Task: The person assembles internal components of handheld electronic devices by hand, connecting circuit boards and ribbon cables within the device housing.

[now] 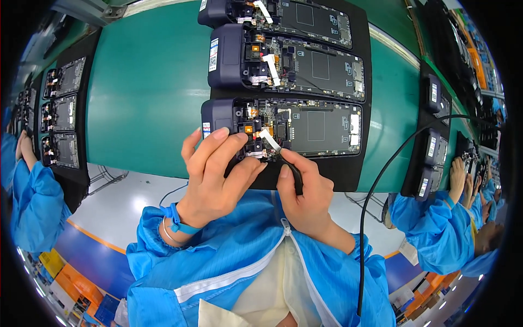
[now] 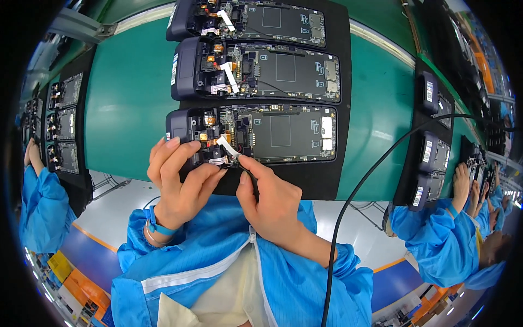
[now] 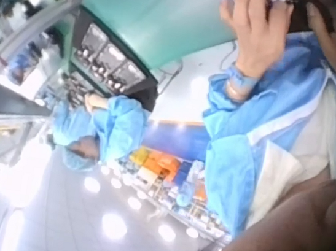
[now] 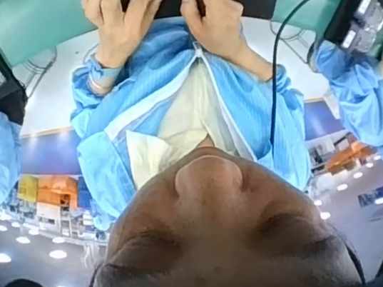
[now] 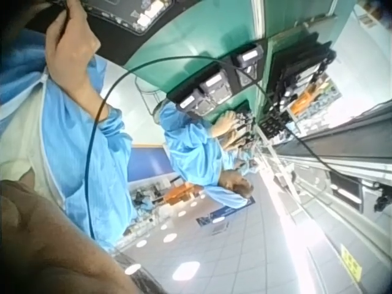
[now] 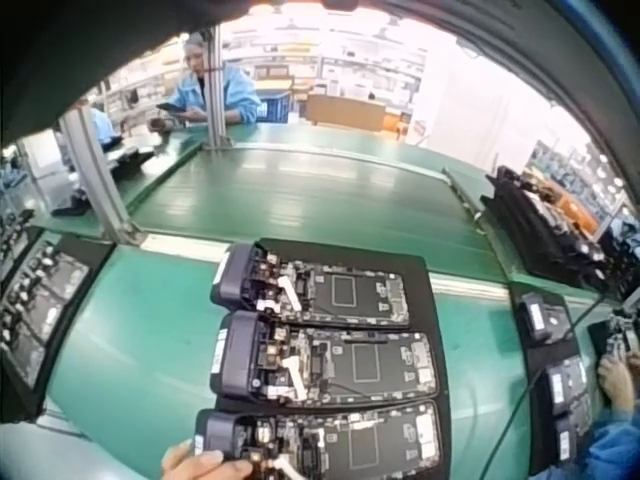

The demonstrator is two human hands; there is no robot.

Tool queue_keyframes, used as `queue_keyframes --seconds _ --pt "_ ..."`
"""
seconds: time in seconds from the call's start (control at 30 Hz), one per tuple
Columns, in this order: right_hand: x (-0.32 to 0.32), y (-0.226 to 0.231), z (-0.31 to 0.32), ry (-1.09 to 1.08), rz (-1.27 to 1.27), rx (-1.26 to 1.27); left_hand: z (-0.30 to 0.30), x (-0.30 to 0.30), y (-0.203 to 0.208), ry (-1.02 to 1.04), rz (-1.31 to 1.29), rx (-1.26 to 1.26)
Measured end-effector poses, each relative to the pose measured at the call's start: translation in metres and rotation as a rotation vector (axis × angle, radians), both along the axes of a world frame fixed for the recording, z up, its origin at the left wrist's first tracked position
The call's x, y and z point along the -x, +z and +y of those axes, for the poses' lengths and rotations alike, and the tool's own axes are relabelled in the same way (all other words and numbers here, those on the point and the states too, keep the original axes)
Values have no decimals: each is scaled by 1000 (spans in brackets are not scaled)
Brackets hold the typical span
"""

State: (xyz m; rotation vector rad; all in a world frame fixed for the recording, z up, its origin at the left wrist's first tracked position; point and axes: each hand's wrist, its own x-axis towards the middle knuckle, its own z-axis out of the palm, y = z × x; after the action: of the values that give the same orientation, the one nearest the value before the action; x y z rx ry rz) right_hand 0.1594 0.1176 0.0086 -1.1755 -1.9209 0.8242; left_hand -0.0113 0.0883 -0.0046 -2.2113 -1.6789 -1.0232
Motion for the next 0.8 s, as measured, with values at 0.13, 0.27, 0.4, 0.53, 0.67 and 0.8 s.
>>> queue_keyframes --seconds 0.13,0.27,0.4,0.53,0.67,0.8 --pt "4 -1 -1 -16 -17 -40 1 -3 -1 -7 -74 8" --pt "9 -1 0 -13 -14 -79 1 -3 -1 1 -83 13" --pt "10 -1 0 -17 -26 -72 1 -3 0 -8 -81 21" --pt "11 -3 1 -39 -5 -81 2 -5 -1 -9 -96 26" --pt "11 -3 2 -34 -22 -117 2 -5 0 -21 -105 38" --pt "11 -3 1 -21 -6 -98 2 -4 0 -24 -115 44"
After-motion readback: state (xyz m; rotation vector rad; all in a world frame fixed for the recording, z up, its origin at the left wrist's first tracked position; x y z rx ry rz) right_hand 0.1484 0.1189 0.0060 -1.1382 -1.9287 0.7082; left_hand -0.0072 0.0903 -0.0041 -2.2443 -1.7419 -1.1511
